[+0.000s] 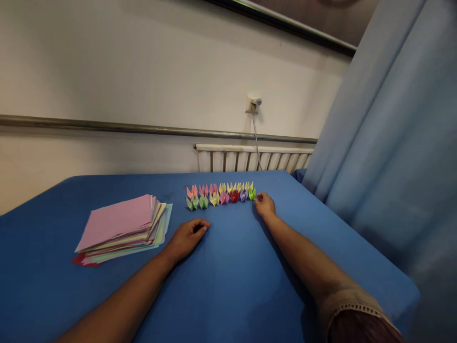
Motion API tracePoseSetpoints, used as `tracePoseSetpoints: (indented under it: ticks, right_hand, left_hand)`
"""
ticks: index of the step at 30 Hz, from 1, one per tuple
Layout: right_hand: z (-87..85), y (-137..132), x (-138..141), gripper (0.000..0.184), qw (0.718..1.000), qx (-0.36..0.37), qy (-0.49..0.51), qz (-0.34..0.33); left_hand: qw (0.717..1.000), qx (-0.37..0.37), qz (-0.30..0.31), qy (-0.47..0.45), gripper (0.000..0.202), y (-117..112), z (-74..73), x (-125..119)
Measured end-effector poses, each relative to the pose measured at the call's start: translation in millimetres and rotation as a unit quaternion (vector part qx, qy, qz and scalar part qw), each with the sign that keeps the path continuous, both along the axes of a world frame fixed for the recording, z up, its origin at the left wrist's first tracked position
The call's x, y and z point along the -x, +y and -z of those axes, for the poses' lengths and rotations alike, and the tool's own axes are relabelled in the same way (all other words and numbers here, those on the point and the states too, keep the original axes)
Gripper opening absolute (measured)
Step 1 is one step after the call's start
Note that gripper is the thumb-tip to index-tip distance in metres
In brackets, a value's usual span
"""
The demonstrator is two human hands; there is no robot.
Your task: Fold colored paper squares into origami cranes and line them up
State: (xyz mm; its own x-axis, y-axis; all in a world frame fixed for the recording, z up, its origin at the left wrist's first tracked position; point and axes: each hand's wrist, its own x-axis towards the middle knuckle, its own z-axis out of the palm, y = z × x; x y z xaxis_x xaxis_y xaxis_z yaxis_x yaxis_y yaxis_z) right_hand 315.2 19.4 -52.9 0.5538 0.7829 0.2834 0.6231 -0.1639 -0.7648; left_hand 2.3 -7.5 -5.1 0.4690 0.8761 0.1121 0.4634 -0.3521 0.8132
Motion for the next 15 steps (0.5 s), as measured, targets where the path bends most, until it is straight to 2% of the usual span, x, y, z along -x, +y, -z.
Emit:
tracePoseSetpoints:
  ticks: [5,15]
  right_hand:
    - [-1.7,8.9,-0.9,0.014,0.999,0.039,-0.035,0.003]
    - [-6.1,6.7,0.3,0.015,0.995,0.078,-0.063,0.012]
  left_hand:
    - [1.000,0.006,-0.001,0.001,0.033,0.2,-1.6,-0.8]
    - [1.000,0.005,-0.005,0.013,0.032,0.9,-0.8,-1.7]
